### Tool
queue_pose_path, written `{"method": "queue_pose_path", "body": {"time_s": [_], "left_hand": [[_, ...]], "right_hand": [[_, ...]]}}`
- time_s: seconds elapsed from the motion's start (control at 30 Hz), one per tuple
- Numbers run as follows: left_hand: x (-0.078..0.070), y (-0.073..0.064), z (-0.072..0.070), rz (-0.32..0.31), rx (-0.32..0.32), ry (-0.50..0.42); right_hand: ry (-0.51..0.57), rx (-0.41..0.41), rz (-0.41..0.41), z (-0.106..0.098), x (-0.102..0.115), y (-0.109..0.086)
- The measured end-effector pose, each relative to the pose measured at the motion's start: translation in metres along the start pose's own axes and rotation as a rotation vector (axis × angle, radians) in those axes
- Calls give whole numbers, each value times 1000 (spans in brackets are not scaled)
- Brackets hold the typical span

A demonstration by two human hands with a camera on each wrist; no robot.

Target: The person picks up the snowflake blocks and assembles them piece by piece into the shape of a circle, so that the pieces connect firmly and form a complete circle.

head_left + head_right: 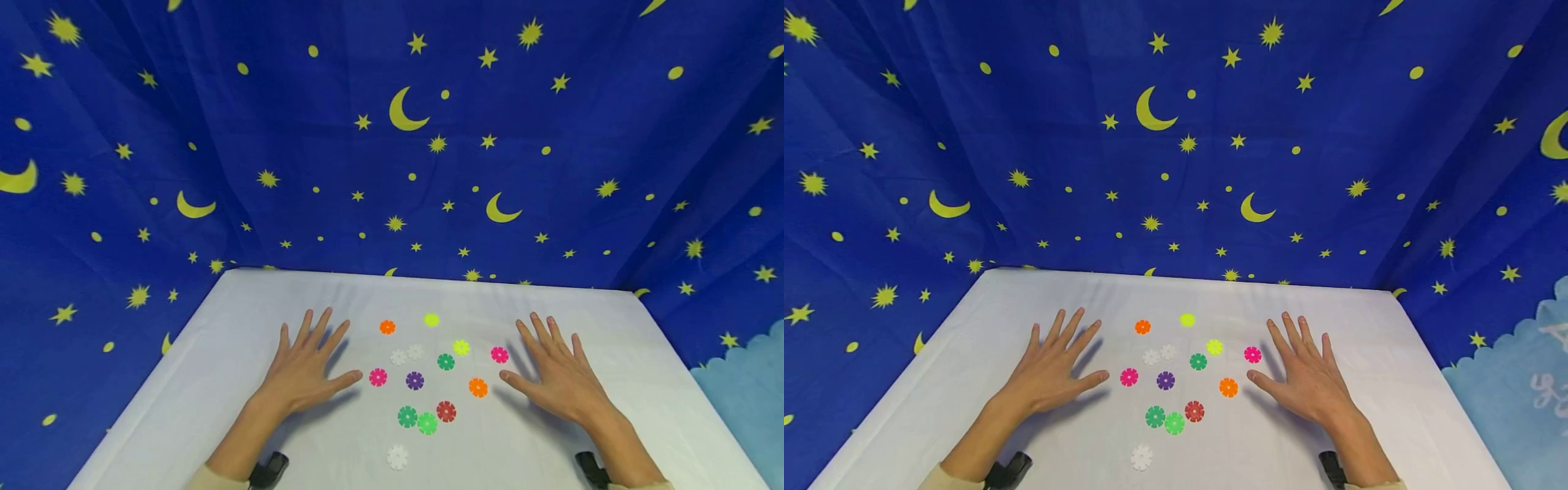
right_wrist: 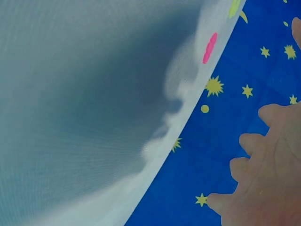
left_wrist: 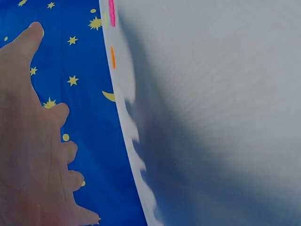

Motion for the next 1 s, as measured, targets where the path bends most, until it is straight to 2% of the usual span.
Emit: {"method": "queue_pose_path", "body": {"time_s": [0.37, 0.57, 0.73, 0.8, 1.0], "left_hand": [[3, -2, -2, -18, -2, -31], [-3, 1, -2, -7, -6, -16], [-8, 1, -5, 2, 7, -50], [-14, 0, -7, 24, 16, -93], [-38, -2, -13, 142, 27, -203]], "right_hand": [[5, -16, 3, -1, 4, -1], [21, 12, -11, 2, 10, -1], [14, 27, -22, 4, 13, 0], [17, 7, -44, 2, 17, 1], [62, -100, -133, -8, 31, 7]]}}
Point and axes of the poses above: each hand's wrist, its own y-axis towards the middle knuckle, its own z-axis out of the palm, x = y × z, the point moved 10 cm from there along y, towards the middle knuckle, and after that the axes turned 9 degrees about -z, right-handed, at the moved point
